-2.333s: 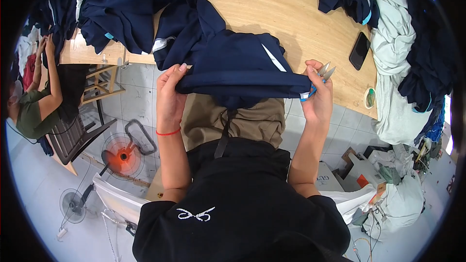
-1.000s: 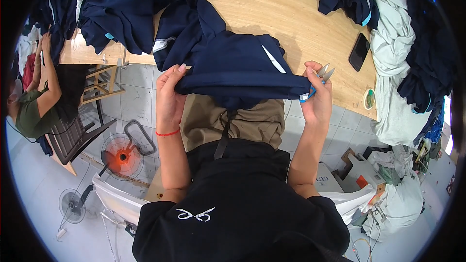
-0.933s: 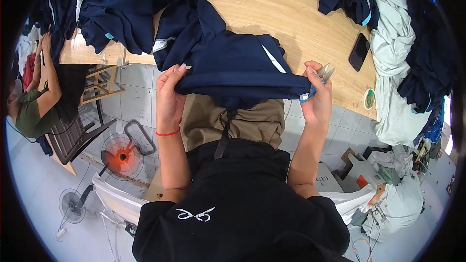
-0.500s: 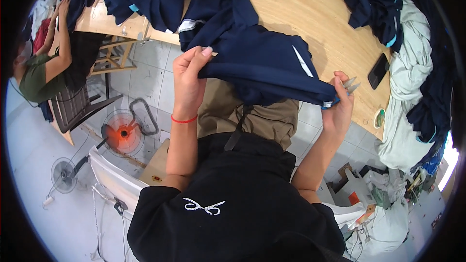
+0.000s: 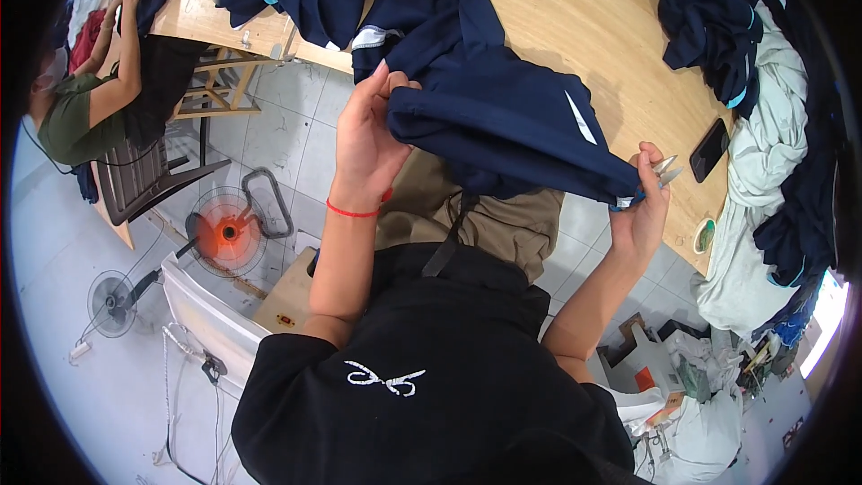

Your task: Trimming loose or excess threads from dark blue garments using small snips in a factory setting.

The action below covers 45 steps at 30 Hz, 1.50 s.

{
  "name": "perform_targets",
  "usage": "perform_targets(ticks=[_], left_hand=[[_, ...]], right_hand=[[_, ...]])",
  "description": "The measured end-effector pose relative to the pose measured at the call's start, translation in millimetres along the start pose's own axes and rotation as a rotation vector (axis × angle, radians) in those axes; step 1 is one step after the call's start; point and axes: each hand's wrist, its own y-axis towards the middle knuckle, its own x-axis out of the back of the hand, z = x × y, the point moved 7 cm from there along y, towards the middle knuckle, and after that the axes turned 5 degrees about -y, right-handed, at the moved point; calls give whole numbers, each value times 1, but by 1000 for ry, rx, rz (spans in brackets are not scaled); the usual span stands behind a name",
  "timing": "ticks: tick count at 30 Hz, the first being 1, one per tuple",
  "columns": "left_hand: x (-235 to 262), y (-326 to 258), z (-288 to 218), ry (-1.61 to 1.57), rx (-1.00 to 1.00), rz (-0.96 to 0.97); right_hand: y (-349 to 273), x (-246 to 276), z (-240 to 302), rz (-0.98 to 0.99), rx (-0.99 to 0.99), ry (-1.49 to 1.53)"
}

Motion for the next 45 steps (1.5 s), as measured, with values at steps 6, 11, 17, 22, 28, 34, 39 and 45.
perform_targets(ticks=[6, 11, 17, 22, 28, 34, 39, 45], left_hand=[[0, -3, 2, -86, 67, -90], [1, 3, 8, -349, 199, 111], [16, 3, 1, -618, 165, 159], [25, 7, 7, -815, 185, 130], [29, 9, 7, -832, 182, 99], [29, 8, 10, -806, 162, 133], [36, 0, 22, -372, 13, -247], [-9, -33, 88, 223, 223, 26]], right_hand=[[0, 2, -2, 4, -9, 1], [-8, -2, -4, -89, -197, 167], [-7, -20, -12, 512, -329, 762], [-16, -36, 3, 461, -231, 820], [-19, -48, 8, 568, -191, 802], [-23, -57, 11, 631, -131, 744], [-25, -62, 6, 615, -133, 688], [-42, -81, 1, 584, -68, 525]])
